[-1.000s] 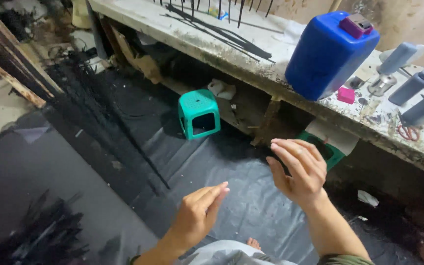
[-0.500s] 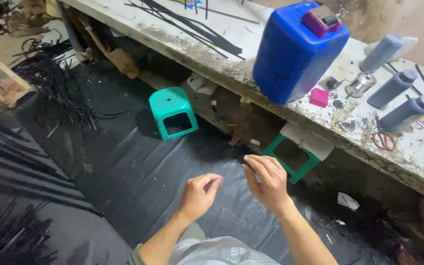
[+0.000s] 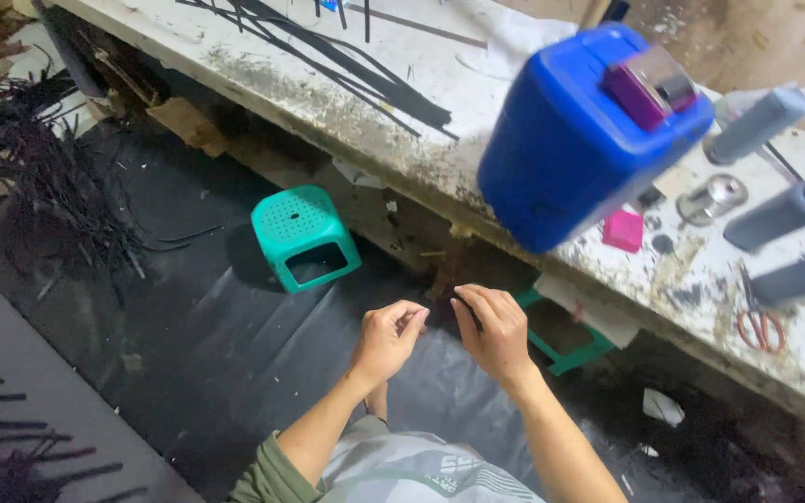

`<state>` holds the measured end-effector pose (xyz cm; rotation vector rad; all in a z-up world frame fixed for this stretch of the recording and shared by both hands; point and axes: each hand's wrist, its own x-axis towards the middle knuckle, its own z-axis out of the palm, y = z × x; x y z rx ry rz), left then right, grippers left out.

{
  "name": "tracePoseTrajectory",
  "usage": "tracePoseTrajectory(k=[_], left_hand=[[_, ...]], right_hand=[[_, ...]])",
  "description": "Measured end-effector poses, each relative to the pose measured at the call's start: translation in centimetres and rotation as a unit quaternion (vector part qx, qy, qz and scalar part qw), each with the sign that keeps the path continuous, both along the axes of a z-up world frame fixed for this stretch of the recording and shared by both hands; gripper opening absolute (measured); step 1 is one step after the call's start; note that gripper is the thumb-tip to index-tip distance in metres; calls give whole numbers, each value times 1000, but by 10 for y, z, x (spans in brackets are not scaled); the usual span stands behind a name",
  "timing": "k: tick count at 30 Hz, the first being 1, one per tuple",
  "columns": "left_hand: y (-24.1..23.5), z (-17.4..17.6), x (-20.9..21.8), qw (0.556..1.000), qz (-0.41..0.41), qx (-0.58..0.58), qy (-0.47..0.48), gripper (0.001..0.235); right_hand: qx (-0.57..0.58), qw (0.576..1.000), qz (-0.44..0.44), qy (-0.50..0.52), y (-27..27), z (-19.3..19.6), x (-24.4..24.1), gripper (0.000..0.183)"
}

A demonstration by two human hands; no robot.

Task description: Applying paint to the edges of leather strips using a roller applicator and hanging them on a rack to dry.

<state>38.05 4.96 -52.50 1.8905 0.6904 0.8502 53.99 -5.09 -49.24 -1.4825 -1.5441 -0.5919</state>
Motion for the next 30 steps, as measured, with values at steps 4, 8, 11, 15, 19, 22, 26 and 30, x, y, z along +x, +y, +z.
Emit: tracePoseTrajectory(k=[4,8,11,15,19,22,26,30], left_hand=[[81,-5,28,1000,3,-15,23,7],[131,-12,54,999,18,-26,37,9],[166,-23,72,998,30,-34,45,14],[211,-47,96,994,58,-69,56,18],[245,-39,125,990,85,-83,76,16],[265,-33,146,988,90,-88,95,13],[288,-50,171,984,111,-95,98,11],[306,-52,191,981,79,-120,133,6]], right_hand=[[-48,998,-28,34,85,-17,31,14],[-94,991,-13,96,152,-41,62,11],[-146,980,-15,136,204,-64,94,12],[-211,958,-19,194,279,-102,145,12],[-268,939,-9,214,349,-132,193,17],[-255,949,0,183,405,-198,237,21],[-360,915,-54,176,445,-228,264,26],[-414,891,-91,164,468,-249,277,31]])
